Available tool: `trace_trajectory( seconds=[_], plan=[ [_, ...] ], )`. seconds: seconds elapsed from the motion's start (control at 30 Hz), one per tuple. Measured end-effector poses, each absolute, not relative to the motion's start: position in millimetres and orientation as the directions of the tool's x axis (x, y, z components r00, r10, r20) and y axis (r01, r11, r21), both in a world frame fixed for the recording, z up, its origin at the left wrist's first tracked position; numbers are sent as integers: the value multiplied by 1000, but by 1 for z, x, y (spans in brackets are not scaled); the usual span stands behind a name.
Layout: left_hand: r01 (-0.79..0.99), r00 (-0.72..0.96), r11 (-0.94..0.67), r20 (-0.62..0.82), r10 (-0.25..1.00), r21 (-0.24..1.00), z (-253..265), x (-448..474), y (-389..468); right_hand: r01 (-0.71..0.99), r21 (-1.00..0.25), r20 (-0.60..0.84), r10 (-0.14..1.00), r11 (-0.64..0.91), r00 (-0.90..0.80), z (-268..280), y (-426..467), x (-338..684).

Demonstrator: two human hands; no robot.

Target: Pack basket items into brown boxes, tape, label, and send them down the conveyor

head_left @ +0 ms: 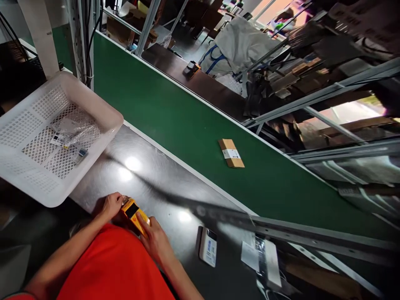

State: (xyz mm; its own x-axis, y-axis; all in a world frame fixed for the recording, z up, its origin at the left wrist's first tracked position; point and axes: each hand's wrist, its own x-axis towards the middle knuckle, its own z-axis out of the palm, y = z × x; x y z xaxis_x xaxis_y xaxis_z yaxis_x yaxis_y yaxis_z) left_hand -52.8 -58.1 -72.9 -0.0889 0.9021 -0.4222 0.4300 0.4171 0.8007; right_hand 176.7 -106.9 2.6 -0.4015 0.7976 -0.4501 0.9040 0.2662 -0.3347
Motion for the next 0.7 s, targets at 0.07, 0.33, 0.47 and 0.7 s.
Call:
trace_trajectory(
  seconds=[0.07,0.33,0.47,0.7],
  plan=[
    [423,-95,417,-418,903,804,-73,-54,-60,897,-341,-452,787,282,-420,3,-105,176],
    [392,-128,436,-422,898,810,-91,-55,-71,897,-283,-446,782,339,-436,7,-99,168],
    [393,-127,411,-394,910,823,-104,-50,-73,894,-272,-449,775,355,-444,3,-97,169],
    [454,48,274,-330,943,848,-114,-54,-70,889,-266,-434,777,374,-456,-4,-97,171]
  ],
)
